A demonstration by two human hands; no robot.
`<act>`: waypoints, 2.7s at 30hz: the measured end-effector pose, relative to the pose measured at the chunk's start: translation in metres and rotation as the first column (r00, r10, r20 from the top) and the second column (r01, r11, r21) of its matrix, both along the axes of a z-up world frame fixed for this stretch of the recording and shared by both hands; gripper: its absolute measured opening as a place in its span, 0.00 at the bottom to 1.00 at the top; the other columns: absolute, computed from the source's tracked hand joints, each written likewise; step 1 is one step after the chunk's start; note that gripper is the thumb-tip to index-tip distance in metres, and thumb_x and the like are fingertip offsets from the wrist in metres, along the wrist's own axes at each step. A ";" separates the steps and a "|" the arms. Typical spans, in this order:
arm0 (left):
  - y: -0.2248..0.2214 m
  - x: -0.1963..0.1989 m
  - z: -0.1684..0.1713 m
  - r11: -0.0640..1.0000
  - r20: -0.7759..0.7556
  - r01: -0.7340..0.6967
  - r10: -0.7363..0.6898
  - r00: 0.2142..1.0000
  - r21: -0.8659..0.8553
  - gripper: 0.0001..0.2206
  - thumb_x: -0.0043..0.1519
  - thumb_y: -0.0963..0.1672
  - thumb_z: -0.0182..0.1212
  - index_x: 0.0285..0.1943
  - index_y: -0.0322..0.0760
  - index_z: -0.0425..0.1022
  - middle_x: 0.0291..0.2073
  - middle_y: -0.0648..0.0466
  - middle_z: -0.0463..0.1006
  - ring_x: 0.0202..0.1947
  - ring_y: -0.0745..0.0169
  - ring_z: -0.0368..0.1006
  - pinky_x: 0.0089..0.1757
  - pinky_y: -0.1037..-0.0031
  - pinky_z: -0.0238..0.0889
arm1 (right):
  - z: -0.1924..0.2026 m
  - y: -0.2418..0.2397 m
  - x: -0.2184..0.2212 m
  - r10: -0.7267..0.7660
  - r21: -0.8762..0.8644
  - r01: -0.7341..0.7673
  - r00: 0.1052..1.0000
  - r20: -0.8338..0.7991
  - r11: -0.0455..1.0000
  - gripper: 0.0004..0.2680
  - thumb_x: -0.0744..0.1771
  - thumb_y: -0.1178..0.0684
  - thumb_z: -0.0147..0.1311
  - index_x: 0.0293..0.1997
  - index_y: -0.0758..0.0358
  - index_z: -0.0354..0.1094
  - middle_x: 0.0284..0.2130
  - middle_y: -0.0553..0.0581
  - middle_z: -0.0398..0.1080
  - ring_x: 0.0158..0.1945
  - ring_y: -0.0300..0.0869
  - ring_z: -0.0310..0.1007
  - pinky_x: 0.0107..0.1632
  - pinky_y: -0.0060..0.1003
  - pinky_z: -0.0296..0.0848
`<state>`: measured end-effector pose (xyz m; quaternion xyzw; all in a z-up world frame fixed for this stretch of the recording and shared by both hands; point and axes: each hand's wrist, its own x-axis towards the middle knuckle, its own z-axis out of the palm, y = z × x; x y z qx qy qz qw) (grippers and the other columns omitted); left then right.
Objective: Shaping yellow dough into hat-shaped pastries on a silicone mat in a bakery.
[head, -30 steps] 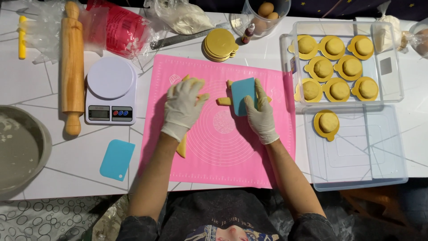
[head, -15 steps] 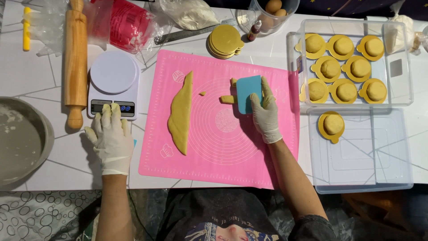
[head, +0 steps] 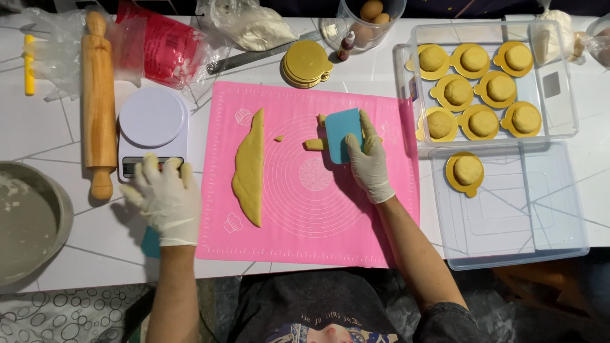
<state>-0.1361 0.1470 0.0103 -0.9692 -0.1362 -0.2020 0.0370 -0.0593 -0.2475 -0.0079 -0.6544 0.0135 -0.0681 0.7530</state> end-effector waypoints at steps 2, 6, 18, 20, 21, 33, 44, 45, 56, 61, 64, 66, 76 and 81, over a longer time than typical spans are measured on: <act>-0.039 0.015 0.008 0.982 0.116 0.191 -0.187 0.975 -0.017 0.12 0.66 0.51 0.66 0.55 0.52 0.74 0.60 0.53 0.69 0.64 0.50 0.65 0.60 0.48 0.51 | 0.000 0.001 0.001 -0.012 -0.001 0.012 1.000 0.001 1.000 0.23 0.70 0.59 0.52 0.76 0.62 0.46 0.69 0.57 0.58 0.66 0.49 0.65 0.62 0.41 0.73; -0.110 0.054 -0.019 0.864 0.137 0.472 -0.454 0.881 -0.173 0.14 0.64 0.51 0.63 0.57 0.54 0.73 0.55 0.59 0.70 0.59 0.58 0.67 0.58 0.52 0.57 | -0.002 -0.001 0.000 0.001 -0.016 -0.001 1.000 -0.001 1.000 0.23 0.71 0.59 0.51 0.75 0.62 0.47 0.68 0.57 0.59 0.67 0.49 0.64 0.61 0.42 0.73; -0.180 0.085 0.001 0.687 0.068 0.623 -0.650 0.757 -0.375 0.04 0.67 0.50 0.56 0.46 0.55 0.70 0.32 0.63 0.67 0.39 0.61 0.67 0.44 0.67 0.55 | 0.015 0.007 -0.005 -0.006 -0.035 0.005 1.000 -0.023 0.999 0.24 0.70 0.59 0.52 0.76 0.61 0.47 0.70 0.55 0.57 0.67 0.47 0.64 0.63 0.40 0.71; -0.188 0.076 0.016 0.605 0.116 0.625 -0.667 0.736 -0.494 0.05 0.70 0.46 0.55 0.40 0.47 0.69 0.29 0.60 0.67 0.37 0.55 0.66 0.45 0.64 0.52 | 0.010 0.004 -0.003 -0.004 -0.041 0.003 1.000 -0.025 0.999 0.24 0.70 0.60 0.52 0.76 0.61 0.46 0.71 0.57 0.56 0.68 0.50 0.64 0.63 0.42 0.71; -0.188 0.077 0.010 0.604 0.117 0.623 -0.665 0.738 -0.497 0.05 0.70 0.46 0.55 0.40 0.47 0.69 0.29 0.60 0.67 0.37 0.55 0.66 0.45 0.64 0.52 | 0.008 0.002 -0.003 -0.003 -0.044 0.001 1.000 -0.027 0.999 0.24 0.70 0.60 0.52 0.76 0.61 0.46 0.71 0.57 0.56 0.68 0.50 0.64 0.63 0.42 0.71; -0.176 0.099 -0.028 0.661 0.040 0.515 -0.593 0.804 -0.545 0.04 0.62 0.57 0.62 0.40 0.73 0.78 0.37 0.78 0.74 0.43 0.76 0.70 0.47 0.71 0.63 | 0.014 0.001 -0.006 0.007 -0.177 -0.008 1.000 -0.004 0.984 0.23 0.71 0.59 0.52 0.77 0.59 0.46 0.71 0.59 0.55 0.69 0.54 0.62 0.65 0.46 0.69; -0.175 0.092 -0.003 0.594 -0.036 0.445 -0.625 0.780 -0.670 0.11 0.64 0.59 0.59 0.48 0.65 0.78 0.43 0.68 0.72 0.51 0.65 0.70 0.54 0.63 0.60 | 0.091 0.025 -0.034 0.123 -0.978 -0.184 0.977 -0.172 0.097 0.28 0.69 0.49 0.52 0.79 0.44 0.39 0.33 0.68 0.77 0.44 0.51 0.82 0.73 0.45 0.57; -0.175 0.091 -0.002 0.593 -0.034 0.443 -0.623 0.782 -0.672 0.11 0.64 0.59 0.59 0.48 0.65 0.78 0.43 0.68 0.72 0.51 0.65 0.70 0.54 0.63 0.60 | 0.091 0.024 -0.036 0.125 -0.978 -0.185 0.977 -0.173 0.093 0.28 0.69 0.49 0.52 0.79 0.44 0.39 0.33 0.68 0.77 0.44 0.51 0.82 0.73 0.45 0.57; -0.181 0.099 -0.040 0.668 -0.060 0.524 -0.645 0.762 -0.528 0.06 0.61 0.50 0.63 0.44 0.58 0.72 0.41 0.65 0.68 0.50 0.63 0.67 0.51 0.64 0.60 | 0.088 0.050 -0.011 0.034 -0.928 -0.258 0.965 -0.259 0.269 0.26 0.71 0.44 0.45 0.78 0.36 0.33 0.39 0.73 0.76 0.49 0.57 0.78 0.70 0.51 0.62; -0.180 0.096 -0.042 0.601 -0.005 0.556 -0.681 0.732 -0.574 0.11 0.57 0.45 0.65 0.46 0.55 0.71 0.40 0.63 0.70 0.47 0.61 0.68 0.49 0.63 0.59 | 0.093 0.056 0.021 -0.008 -0.896 -0.269 0.957 -0.290 0.352 0.25 0.72 0.42 0.43 0.78 0.32 0.31 0.41 0.75 0.75 0.51 0.59 0.77 0.68 0.53 0.64; -0.178 0.094 -0.024 0.547 0.004 0.536 -0.697 0.717 -0.643 0.12 0.57 0.48 0.67 0.47 0.60 0.70 0.38 0.68 0.72 0.47 0.66 0.70 0.50 0.65 0.59 | 0.097 0.053 0.033 -0.030 -0.872 -0.272 0.950 -0.311 0.406 0.24 0.72 0.41 0.41 0.77 0.30 0.29 0.42 0.77 0.75 0.52 0.61 0.76 0.67 0.54 0.65; -0.176 0.092 -0.010 0.516 0.005 0.509 -0.699 0.715 -0.689 0.11 0.59 0.52 0.67 0.47 0.65 0.71 0.37 0.73 0.73 0.47 0.71 0.71 0.52 0.68 0.59 | 0.108 0.052 0.033 -0.038 -0.860 -0.275 0.946 -0.321 0.430 0.24 0.72 0.40 0.40 0.77 0.28 0.28 0.43 0.78 0.74 0.53 0.62 0.75 0.67 0.55 0.66; -0.102 0.104 0.033 0.565 0.309 0.560 -0.482 0.820 -0.606 0.07 0.57 0.53 0.74 0.40 0.62 0.80 0.33 0.69 0.80 0.38 0.67 0.79 0.41 0.71 0.69 | 0.001 -0.052 0.058 -0.183 -0.072 0.191 0.978 0.105 0.979 0.20 0.72 0.59 0.51 0.74 0.56 0.48 0.60 0.62 0.67 0.59 0.50 0.72 0.60 0.48 0.77; -0.035 0.115 0.048 0.630 0.341 0.384 -0.195 0.920 -0.675 0.11 0.62 0.47 0.75 0.50 0.48 0.81 0.37 0.57 0.85 0.39 0.55 0.81 0.41 0.67 0.71 | 0.021 -0.043 0.051 -0.238 -0.017 0.240 0.968 0.081 0.971 0.19 0.72 0.57 0.52 0.73 0.54 0.50 0.56 0.57 0.69 0.57 0.46 0.73 0.59 0.47 0.80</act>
